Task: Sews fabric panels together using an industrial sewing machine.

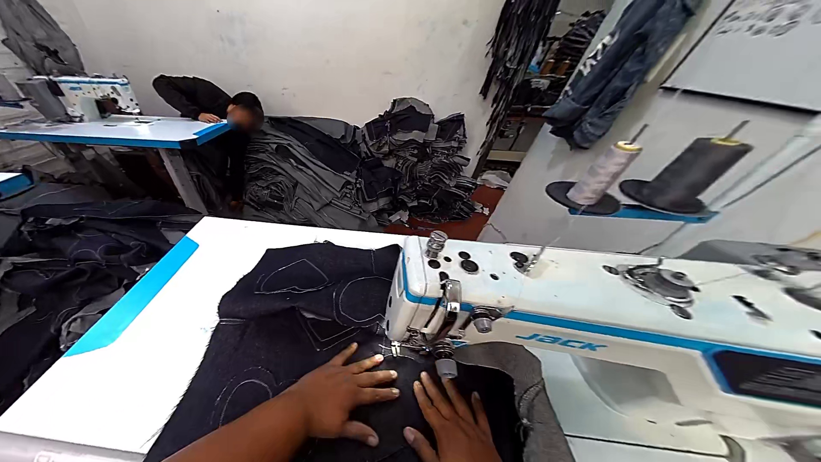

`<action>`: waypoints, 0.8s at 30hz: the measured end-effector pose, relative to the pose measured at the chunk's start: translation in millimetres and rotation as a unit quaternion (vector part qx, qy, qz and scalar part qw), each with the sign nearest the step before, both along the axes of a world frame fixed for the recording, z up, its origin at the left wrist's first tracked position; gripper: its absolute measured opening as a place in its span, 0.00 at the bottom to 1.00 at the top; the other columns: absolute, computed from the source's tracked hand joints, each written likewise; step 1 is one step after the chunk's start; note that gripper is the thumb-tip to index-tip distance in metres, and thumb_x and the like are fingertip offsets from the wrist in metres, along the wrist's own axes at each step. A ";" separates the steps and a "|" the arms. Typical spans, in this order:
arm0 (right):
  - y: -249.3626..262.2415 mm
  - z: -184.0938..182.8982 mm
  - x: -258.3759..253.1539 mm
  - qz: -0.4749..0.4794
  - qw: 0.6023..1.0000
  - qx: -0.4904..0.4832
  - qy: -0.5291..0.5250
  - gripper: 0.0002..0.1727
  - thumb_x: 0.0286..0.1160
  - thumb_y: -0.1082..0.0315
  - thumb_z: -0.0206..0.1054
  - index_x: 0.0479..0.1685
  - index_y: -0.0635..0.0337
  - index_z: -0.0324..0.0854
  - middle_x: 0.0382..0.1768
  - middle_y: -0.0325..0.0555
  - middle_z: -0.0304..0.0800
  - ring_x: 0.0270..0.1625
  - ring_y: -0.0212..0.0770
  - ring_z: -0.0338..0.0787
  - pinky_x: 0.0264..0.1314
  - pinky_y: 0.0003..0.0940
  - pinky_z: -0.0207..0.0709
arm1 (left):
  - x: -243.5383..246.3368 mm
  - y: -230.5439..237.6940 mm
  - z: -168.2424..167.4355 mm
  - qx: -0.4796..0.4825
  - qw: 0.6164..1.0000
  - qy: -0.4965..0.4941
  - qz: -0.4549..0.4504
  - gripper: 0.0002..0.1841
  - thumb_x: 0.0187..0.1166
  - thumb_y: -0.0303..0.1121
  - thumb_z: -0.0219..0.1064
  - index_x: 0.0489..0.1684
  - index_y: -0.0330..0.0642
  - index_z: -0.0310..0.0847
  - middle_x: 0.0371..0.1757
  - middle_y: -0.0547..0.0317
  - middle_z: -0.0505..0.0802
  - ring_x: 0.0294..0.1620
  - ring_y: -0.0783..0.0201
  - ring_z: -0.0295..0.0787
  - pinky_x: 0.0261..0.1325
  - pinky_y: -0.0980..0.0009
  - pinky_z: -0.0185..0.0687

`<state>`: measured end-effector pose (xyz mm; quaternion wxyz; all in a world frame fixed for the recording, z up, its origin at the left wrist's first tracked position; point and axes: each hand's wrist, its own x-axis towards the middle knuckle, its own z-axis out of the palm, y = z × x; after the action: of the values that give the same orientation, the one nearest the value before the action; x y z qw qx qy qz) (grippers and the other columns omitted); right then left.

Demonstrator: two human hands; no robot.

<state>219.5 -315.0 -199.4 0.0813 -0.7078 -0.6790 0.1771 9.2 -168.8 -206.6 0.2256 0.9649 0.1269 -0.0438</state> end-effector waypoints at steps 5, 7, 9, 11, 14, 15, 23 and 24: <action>-0.9 -9.6 3.6 -0.003 1.000 0.023 0.021 0.40 0.82 0.38 0.57 0.89 0.50 0.67 0.91 0.38 0.63 0.95 0.62 0.49 0.80 0.89 0.23 | -11.7 -16.1 0.6 -0.007 0.997 0.007 0.082 0.37 0.81 0.62 0.60 0.90 0.58 0.66 0.95 0.59 0.63 0.98 0.46 0.39 0.90 0.29 0.24; 22.3 -11.0 19.2 0.018 0.999 0.023 0.043 0.42 0.75 0.35 0.65 0.86 0.47 0.72 0.89 0.37 0.67 0.96 0.55 0.52 0.84 0.85 0.20 | -6.9 -19.4 6.6 -0.017 0.990 0.047 0.130 0.39 0.81 0.64 0.59 0.92 0.59 0.62 0.96 0.62 0.58 0.99 0.50 0.35 0.91 0.31 0.19; 49.0 -7.4 34.2 0.056 0.997 0.002 0.049 0.43 0.73 0.33 0.66 0.85 0.47 0.73 0.89 0.39 0.68 0.96 0.50 0.51 0.89 0.77 0.18 | 0.5 -20.1 13.6 -0.019 0.980 0.086 0.180 0.41 0.81 0.66 0.57 0.94 0.60 0.57 0.97 0.64 0.55 0.99 0.52 0.31 0.91 0.33 0.15; 73.4 1.9 42.6 0.073 0.996 -0.029 0.046 0.45 0.72 0.33 0.67 0.83 0.55 0.75 0.84 0.50 0.74 0.93 0.52 0.60 0.94 0.67 0.26 | 6.7 -18.0 16.7 -0.012 0.968 0.104 0.230 0.42 0.81 0.68 0.54 0.95 0.62 0.54 0.97 0.66 0.53 0.99 0.53 0.30 0.91 0.34 0.14; 97.4 16.3 43.4 0.024 0.998 -0.050 0.041 0.43 0.71 0.34 0.71 0.66 0.69 0.84 0.70 0.63 0.84 0.81 0.56 0.75 0.92 0.54 0.48 | 18.6 -10.6 20.0 -0.002 0.947 0.131 0.295 0.42 0.82 0.70 0.50 0.96 0.66 0.49 0.98 0.68 0.50 0.99 0.55 0.29 0.91 0.34 0.14; 99.8 21.3 40.6 0.001 0.998 -0.057 0.032 0.42 0.73 0.36 0.70 0.68 0.70 0.82 0.73 0.64 0.82 0.83 0.57 0.73 0.92 0.54 0.49 | 23.2 -8.5 21.1 -0.002 0.940 0.138 0.313 0.41 0.82 0.70 0.49 0.96 0.67 0.48 0.98 0.68 0.50 0.99 0.55 0.28 0.91 0.34 0.14; 52.1 -12.1 21.7 0.062 0.995 0.013 0.072 0.33 0.85 0.44 0.59 0.85 0.48 0.74 0.89 0.39 0.67 0.97 0.48 0.50 0.93 0.69 0.21 | 39.1 -11.6 20.5 0.003 0.914 0.159 0.373 0.41 0.83 0.71 0.45 0.97 0.68 0.45 0.98 0.69 0.47 0.99 0.53 0.26 0.91 0.33 0.13; 52.3 -13.2 26.2 0.073 0.994 0.015 0.074 0.32 0.85 0.43 0.59 0.84 0.48 0.75 0.89 0.39 0.68 0.96 0.48 0.51 0.93 0.68 0.21 | 41.9 -14.4 20.3 0.002 0.910 0.165 0.380 0.41 0.83 0.71 0.45 0.97 0.68 0.45 0.98 0.69 0.47 0.99 0.53 0.26 0.91 0.33 0.13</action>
<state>245.7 -262.7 -212.6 0.1288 -0.6403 -0.7231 0.2247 51.0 -183.2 -186.3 0.1995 0.8234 0.5191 -0.1130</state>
